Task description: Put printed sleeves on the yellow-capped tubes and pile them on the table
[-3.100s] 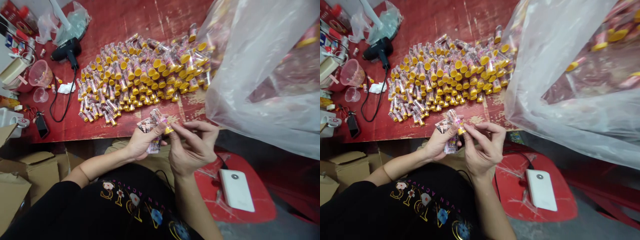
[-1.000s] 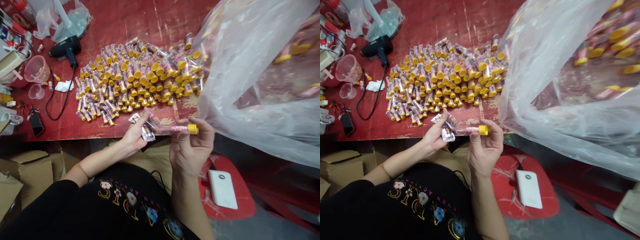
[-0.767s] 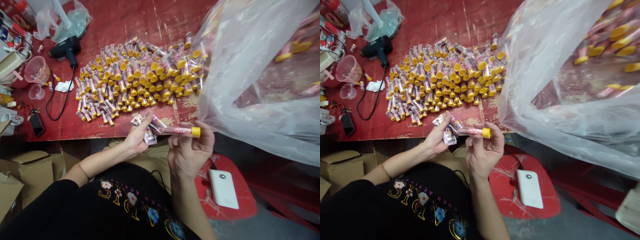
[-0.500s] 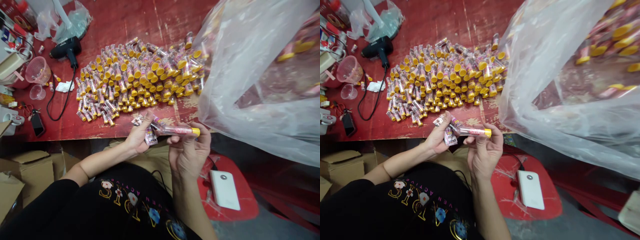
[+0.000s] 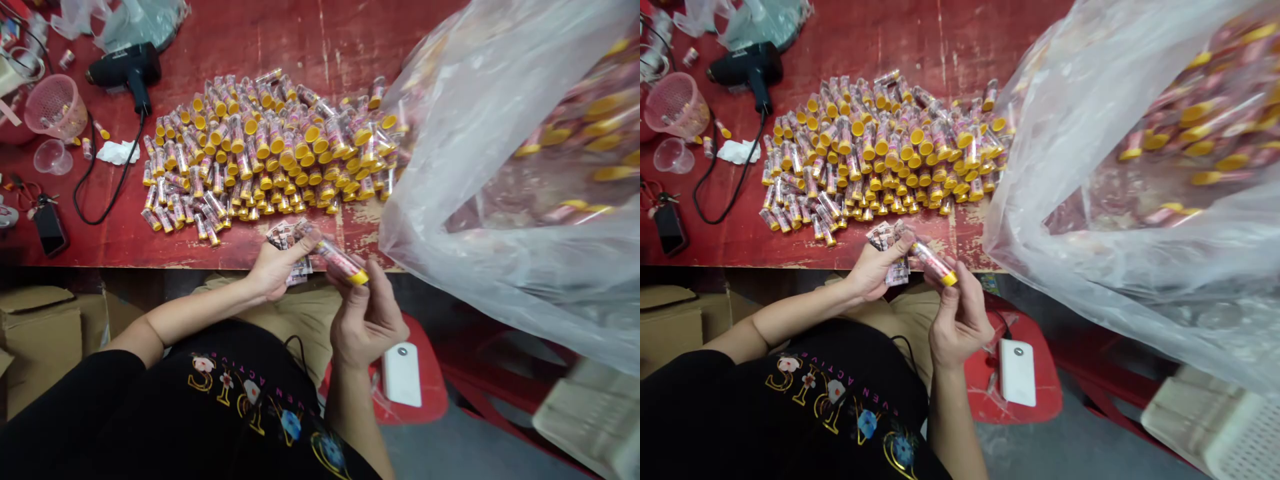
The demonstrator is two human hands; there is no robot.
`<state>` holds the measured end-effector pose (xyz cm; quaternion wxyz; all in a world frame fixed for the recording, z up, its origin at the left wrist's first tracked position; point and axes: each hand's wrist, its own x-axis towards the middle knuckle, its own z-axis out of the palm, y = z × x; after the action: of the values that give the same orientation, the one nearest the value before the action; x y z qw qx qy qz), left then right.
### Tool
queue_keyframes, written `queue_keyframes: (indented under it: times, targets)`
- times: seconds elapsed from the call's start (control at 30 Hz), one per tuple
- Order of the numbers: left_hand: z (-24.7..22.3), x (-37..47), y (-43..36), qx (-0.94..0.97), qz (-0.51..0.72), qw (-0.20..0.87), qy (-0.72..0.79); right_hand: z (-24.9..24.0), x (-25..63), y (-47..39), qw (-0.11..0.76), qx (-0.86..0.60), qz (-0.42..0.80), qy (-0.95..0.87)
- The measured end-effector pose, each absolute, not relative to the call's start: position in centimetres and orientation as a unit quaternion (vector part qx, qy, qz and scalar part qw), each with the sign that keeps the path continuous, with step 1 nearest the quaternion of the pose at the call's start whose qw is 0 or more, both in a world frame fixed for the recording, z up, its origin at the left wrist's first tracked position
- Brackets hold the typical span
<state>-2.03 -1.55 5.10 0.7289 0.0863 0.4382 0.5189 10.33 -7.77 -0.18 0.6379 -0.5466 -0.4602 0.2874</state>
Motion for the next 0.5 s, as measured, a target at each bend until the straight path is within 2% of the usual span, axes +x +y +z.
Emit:
queue_keyframes:
  times: [0.17, 0.37, 0.5]
  targets:
    - [5.1, -1.7, -1.6, 0.120, 0.495, 0.748, 0.425, 0.0, 11.5, -7.1, 0.619, -0.537, 0.262, -0.510]
    - [5.4, -1.3, -1.8, 0.130, 0.504, 0.723, 0.454, 1.1, 11.3, -6.4, 0.577, -0.547, 0.314, -0.520]
    - [5.2, -1.4, -2.1, 0.159, 0.478, 0.724, 0.472, 1.5, 10.4, -6.0, 0.607, -0.584, 0.262, -0.471]
